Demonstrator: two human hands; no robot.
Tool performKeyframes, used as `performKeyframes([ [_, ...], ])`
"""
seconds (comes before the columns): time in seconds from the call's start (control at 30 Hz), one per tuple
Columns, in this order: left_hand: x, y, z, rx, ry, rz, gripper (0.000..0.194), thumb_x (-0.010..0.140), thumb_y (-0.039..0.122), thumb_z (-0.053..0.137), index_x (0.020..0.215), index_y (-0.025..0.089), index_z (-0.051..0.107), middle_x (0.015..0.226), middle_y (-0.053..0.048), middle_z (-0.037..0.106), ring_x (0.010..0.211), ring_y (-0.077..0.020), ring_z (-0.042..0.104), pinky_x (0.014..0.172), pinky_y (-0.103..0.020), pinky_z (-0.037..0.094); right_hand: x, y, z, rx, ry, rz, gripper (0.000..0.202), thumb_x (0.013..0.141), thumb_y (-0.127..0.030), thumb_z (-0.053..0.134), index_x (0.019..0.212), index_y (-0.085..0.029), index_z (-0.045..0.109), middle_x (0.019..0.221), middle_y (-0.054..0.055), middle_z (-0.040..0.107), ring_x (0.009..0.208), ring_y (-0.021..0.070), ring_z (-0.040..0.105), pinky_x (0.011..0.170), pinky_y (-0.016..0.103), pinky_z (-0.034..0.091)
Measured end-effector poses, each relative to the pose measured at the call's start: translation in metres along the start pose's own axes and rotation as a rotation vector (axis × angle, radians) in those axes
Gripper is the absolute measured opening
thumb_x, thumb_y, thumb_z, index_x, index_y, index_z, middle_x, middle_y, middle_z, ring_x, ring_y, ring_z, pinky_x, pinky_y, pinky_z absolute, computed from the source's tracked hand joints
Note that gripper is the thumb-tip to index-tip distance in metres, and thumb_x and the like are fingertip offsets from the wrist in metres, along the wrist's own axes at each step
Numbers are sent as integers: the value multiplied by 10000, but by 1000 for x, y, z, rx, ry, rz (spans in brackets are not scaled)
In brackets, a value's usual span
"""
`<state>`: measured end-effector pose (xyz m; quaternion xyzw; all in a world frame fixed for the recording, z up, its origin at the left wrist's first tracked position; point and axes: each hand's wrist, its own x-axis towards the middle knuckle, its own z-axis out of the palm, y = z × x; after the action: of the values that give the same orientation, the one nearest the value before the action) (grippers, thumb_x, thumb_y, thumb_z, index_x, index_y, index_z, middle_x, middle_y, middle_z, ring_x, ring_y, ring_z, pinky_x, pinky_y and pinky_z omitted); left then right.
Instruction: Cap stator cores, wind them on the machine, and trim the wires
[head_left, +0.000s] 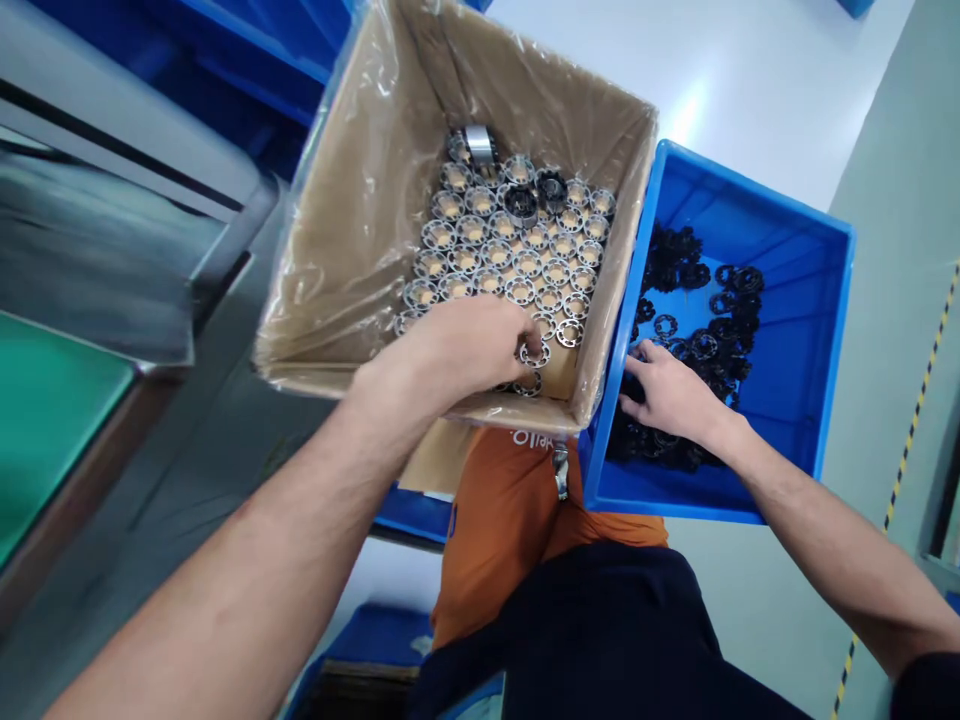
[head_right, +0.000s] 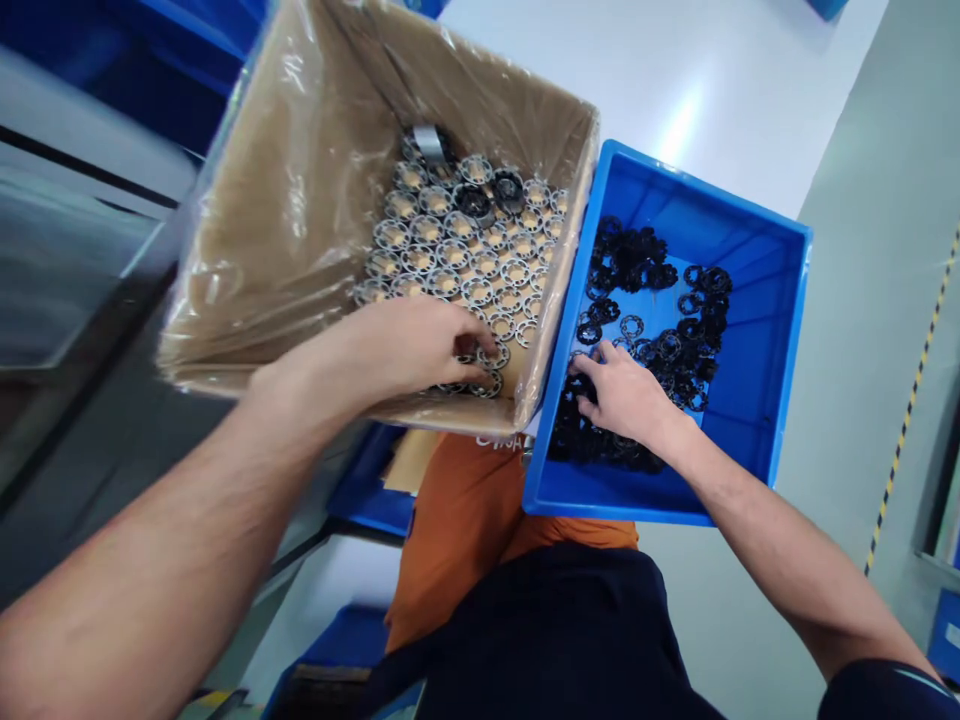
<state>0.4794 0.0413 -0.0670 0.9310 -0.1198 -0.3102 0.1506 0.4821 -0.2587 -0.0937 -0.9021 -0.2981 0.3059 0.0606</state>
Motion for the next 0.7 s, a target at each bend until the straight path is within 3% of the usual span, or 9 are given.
performKeyframes([
  [0.1,7,4,7,110,-65,3,322,977,303,777,1244,244,947,1140,-151,905,1093,-347,834,926,-412,634,2,2,-9,-36,-65,-44,396,1056,-284,793,1439,-187,771,1365,182,744,1362,401,689,1193,526,617],
  [0.23,16,15,5,151,-54,-9,219,929,238,825,1114,196,935,1017,-155,881,1099,-375,838,977,-431,639,-1,-1,-17,-42,-124,-77,432,1056,-236,764,1483,-187,732,1348,155,763,1316,344,734,1142,440,626],
  [0.33,24,22,3,148,-46,0,177,858,187,878,1031,178,915,997,-166,867,1140,-401,831,1041,-463,628,-2,-7,-17,-38,-146,-72,497,1061,-353,807,1517,-186,700,1360,154,768,1285,341,774,1103,436,640],
  [0.47,27,27,2,138,-31,38,125,810,174,875,929,210,886,887,-134,825,1163,-388,808,1071,-451,606,2,-11,-12,-43,-145,-31,709,962,-498,966,1523,-167,687,1401,194,781,1330,405,788,1094,482,651],
  [0.53,22,21,0,148,-31,51,53,831,208,856,882,210,871,822,-125,786,1117,-393,806,1040,-462,605,5,-9,-9,-20,-144,-21,571,993,-443,937,1455,-180,729,1401,194,791,1230,382,825,1028,465,660],
  [0.63,6,0,0,16,126,53,130,867,380,870,871,250,877,759,-70,731,972,-350,775,1010,-489,610,7,-5,-9,67,-138,-55,266,1049,-238,815,1313,-212,793,1365,147,829,1149,313,851,1006,410,651],
  [0.7,-7,-14,2,-235,356,88,250,859,526,916,942,292,902,919,-57,790,951,-306,736,1017,-497,623,8,0,-12,141,-127,-96,294,1010,-108,785,1278,-226,814,1319,106,864,1204,286,847,1056,375,638],
])
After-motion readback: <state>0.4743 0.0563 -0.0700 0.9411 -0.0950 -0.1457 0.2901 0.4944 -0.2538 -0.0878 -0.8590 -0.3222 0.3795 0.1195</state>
